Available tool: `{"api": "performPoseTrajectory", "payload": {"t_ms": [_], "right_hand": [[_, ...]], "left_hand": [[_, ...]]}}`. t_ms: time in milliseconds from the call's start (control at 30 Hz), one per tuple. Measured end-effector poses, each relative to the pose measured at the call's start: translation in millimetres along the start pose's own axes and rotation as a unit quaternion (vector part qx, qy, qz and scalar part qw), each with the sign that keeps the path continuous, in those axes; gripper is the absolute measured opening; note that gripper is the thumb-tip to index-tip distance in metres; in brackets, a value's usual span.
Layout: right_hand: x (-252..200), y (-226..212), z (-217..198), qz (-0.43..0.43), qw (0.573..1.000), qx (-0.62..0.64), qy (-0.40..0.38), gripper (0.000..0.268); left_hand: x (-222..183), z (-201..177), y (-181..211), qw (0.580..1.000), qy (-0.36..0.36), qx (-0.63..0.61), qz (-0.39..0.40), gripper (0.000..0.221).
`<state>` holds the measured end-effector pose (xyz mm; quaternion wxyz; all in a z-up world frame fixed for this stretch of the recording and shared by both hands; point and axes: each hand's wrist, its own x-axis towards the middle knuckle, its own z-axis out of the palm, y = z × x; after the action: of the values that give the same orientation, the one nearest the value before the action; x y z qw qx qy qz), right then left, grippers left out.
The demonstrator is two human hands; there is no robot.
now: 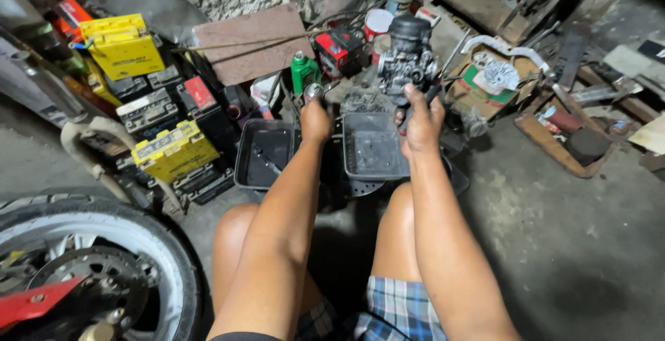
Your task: Disassembling a motorcycle carburetor using a screwdriver to remove screws and separate components.
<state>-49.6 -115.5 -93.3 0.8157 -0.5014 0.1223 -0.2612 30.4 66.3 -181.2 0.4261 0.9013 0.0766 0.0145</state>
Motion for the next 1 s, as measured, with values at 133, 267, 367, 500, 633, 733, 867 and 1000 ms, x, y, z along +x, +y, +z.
{"api": "performPoseTrajectory", "payload": {"t_ms": [133,267,367,500,633,733,867,1000], "right_hand": [[-7.5,-6.5,1.1,0.003,1.000,-0.005,-0.002,0.025],[-7.5,-2.5,0.8,0.000,1.000,-0.001,0.002,0.024],[-11.8,-9.4,3.2,0.000,1.000,0.010,-0.005,0.024],[-18.6,-12.9,5.9,0.001,1.000,0.011,-0.008,0.025],[-8.5,4.2,0.0,-0.007,1.000,0.001,-0.026,0.024],[-1.6,15.1,-2.5,-0.014,0.999,-0.005,-0.045,0.025],[-15.8,5.4,5.3,0.035,0.994,0.036,-0.098,0.028],[-20.2,7.9,10.1,0.038,0.992,0.008,-0.121,0.028]], "left_hand": [[-13.8,-17.7,32.3,0.997,-0.060,0.012,0.055,0.035],[-32.2,-22.1,54.7,0.974,-0.132,0.122,0.137,0.039],[-55.1,-27.9,73.0,0.963,-0.179,0.136,0.148,0.034],[-60.9,-34.8,75.4,0.968,-0.186,0.057,0.157,0.028],[-12.5,-10.8,50.2,0.989,-0.077,-0.038,0.125,0.037],[-100.8,-100.4,114.2,0.967,-0.056,-0.243,0.044,0.075],[-82.1,-111.2,110.7,0.872,-0.107,-0.474,-0.053,0.096],[-75.5,-101.3,96.0,0.864,-0.103,-0.491,0.034,0.086]]}}
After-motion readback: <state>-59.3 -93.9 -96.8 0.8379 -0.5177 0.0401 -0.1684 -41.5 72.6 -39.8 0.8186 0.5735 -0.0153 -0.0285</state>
